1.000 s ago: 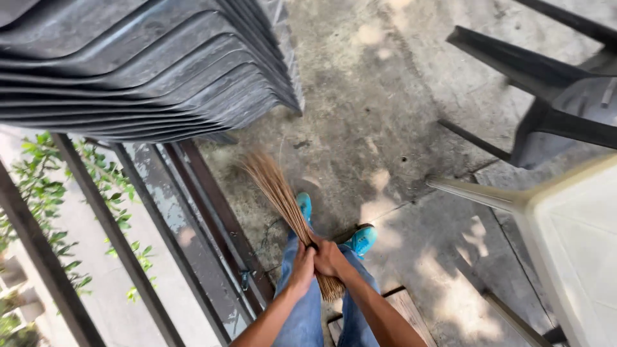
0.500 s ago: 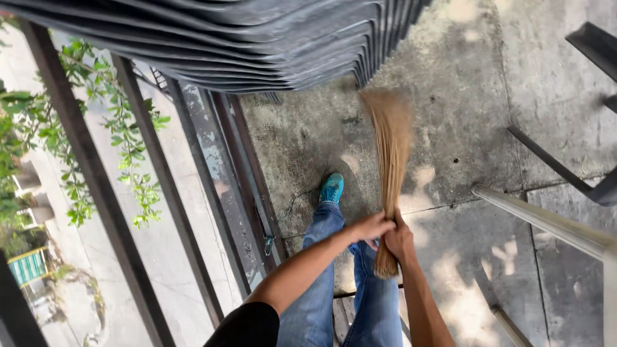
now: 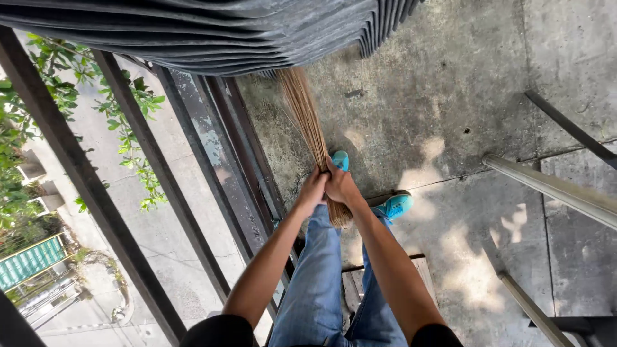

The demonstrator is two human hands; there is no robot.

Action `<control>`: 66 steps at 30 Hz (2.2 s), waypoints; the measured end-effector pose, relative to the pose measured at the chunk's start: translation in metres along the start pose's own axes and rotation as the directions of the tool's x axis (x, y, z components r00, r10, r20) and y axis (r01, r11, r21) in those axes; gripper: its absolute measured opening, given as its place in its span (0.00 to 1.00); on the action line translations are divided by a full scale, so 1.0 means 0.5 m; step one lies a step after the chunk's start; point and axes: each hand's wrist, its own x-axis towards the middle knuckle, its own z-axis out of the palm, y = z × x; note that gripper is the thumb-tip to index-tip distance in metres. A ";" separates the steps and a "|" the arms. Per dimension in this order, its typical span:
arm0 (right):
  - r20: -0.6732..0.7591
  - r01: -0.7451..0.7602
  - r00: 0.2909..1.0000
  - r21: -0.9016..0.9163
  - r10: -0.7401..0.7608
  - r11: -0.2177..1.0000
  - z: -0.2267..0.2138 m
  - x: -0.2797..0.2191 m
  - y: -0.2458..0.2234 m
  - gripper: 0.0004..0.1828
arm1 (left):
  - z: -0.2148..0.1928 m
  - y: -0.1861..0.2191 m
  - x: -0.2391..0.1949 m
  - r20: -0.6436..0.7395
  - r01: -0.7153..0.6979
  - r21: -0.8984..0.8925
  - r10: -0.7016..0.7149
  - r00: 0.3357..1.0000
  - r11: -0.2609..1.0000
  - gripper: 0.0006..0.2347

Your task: Organizing chairs and tables and sweeping the floor in an outdoor dining area.

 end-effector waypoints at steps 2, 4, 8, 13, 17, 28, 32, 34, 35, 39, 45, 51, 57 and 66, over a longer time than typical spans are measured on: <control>-0.019 -0.104 0.994 0.040 0.105 0.994 0.028 0.046 0.076 0.39 | 0.011 -0.050 0.106 0.092 0.031 0.037 -0.034 0.995 0.999 0.25; -0.042 -0.214 0.975 0.087 0.218 0.973 0.017 0.030 0.166 0.36 | 0.075 -0.075 0.147 0.192 0.056 0.084 -0.071 0.979 0.995 0.24; -0.168 -0.146 0.975 0.020 0.147 0.989 -0.059 -0.102 0.363 0.30 | 0.263 -0.007 0.043 0.349 0.097 0.254 -0.185 0.919 0.962 0.25; -0.340 -0.184 0.923 0.029 0.183 0.983 -0.180 -0.345 0.297 0.30 | 0.433 -0.135 -0.064 0.464 0.028 0.161 -0.101 0.880 0.987 0.25; -0.199 -0.225 0.942 0.231 0.272 0.947 -0.214 -0.485 0.198 0.41 | 0.418 -0.062 -0.281 0.301 0.015 0.278 -0.102 0.948 0.960 0.29; -0.085 -0.494 0.802 0.460 0.591 0.737 -0.263 -0.529 0.582 0.35 | 0.716 -0.186 -0.099 0.504 0.066 0.356 -0.251 0.826 0.932 0.17; -0.312 -0.321 0.804 0.487 0.505 0.812 -0.335 -0.620 0.583 0.38 | 0.789 -0.115 -0.167 0.570 -0.211 0.467 -0.110 0.815 0.858 0.18; -0.363 -0.229 0.803 0.545 0.473 0.806 -0.376 -0.681 0.529 0.39 | 0.786 -0.085 -0.222 0.597 -0.306 0.527 -0.089 0.797 0.793 0.18; -0.270 -0.275 0.833 0.556 0.483 0.784 -0.407 -0.718 0.491 0.40 | 0.777 -0.071 -0.257 0.593 -0.236 0.527 -0.154 0.791 0.816 0.19; -0.146 -0.231 0.909 0.604 0.390 0.763 -0.301 -0.759 0.546 0.36 | 0.738 -0.137 -0.315 0.531 -0.063 0.603 -0.342 0.775 0.795 0.21; -0.140 -0.306 0.767 0.779 0.627 0.547 -0.353 -0.715 0.613 0.35 | 0.849 -0.027 -0.310 0.546 0.098 0.563 -0.459 0.701 0.820 0.24; -0.489 0.082 0.682 0.791 0.545 0.606 -0.449 -0.714 0.446 0.27 | 0.837 0.217 -0.285 0.619 -0.097 0.653 -0.456 0.640 0.751 0.26; -0.170 0.212 0.749 0.977 0.640 0.012 -0.540 -0.649 0.359 0.24 | 0.809 0.504 -0.180 0.633 -0.317 0.716 -0.386 0.671 0.623 0.27; -0.072 0.475 0.694 0.793 0.717 -0.381 -0.710 -0.672 0.142 0.20 | 0.944 0.849 -0.214 0.753 -0.503 0.626 -0.295 0.588 0.596 0.29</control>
